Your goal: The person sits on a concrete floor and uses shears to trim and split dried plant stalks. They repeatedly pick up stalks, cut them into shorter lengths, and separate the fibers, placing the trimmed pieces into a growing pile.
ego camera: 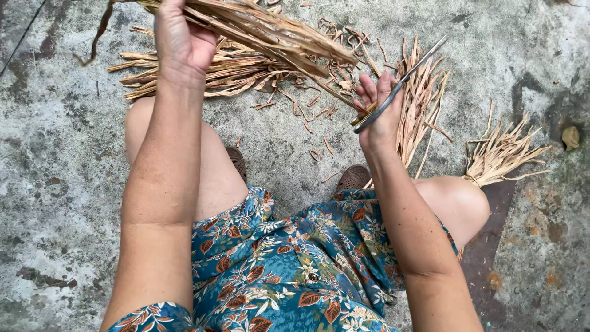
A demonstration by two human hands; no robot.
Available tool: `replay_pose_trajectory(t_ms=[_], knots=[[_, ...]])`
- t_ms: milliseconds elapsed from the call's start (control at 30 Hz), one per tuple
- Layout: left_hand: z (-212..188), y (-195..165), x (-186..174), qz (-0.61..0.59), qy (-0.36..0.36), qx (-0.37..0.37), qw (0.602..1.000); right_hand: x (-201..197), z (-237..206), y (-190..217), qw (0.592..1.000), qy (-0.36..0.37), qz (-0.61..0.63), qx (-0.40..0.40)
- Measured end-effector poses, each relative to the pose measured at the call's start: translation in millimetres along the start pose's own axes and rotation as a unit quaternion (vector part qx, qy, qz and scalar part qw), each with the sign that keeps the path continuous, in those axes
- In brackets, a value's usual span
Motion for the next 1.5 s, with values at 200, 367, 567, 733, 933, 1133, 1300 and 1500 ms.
replay_pose_trajectory(t_ms=[200, 367, 567, 733, 933, 1133, 1300, 1500], knots=[[-23.2, 23.0, 32.9, 0.075, 0.033, -0.002, 0.997, 2.3, 10.4, -6.6, 0.997, -0.011, -0.076, -0.026], [-36.1, 27.5, 50.0, 0.114, 0.057, -0.001, 0.992, 42.7, -9.3, 57.0, 0.952, 0.093, -0.226, -0.182], [-58.0, 90.8, 76.8, 0.040, 0.094, -0.123, 0.987, 104.5, -59.8, 12.2, 0.877, 0.219, -0.417, -0.090], [-51.2, 91.2, 74.3, 0.063, 0.104, -0.088, 0.989, 111.2, -82.0, -30.6, 0.926, 0.248, -0.283, 0.027], [-17.5, 46.2, 46.1, 0.100, 0.060, 0.021, 0.993, 108.7, -110.5, -65.1, 0.901, 0.331, -0.250, 0.126], [-13.2, 28.3, 47.7, 0.154, 0.086, 0.062, 0.982, 100.8, -124.6, -81.2, 0.848, 0.359, -0.356, 0.159], [-18.3, 15.1, 56.6, 0.181, 0.134, 0.084, 0.971, 99.5, -135.7, -86.7, 0.816, 0.406, -0.380, 0.158], [-26.5, 10.6, 62.4, 0.244, 0.156, 0.045, 0.956, 90.0, -137.0, -81.6, 0.781, 0.378, -0.443, 0.226]])
Point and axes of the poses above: each hand's wrist, its own z-axis towards the middle knuckle, its own x-axis out of the palm, y = z × x, the point moved 8 cm from there along z, towards the middle knuckle, and after that the axes turned 3 degrees about z, right-handed, at the moved point
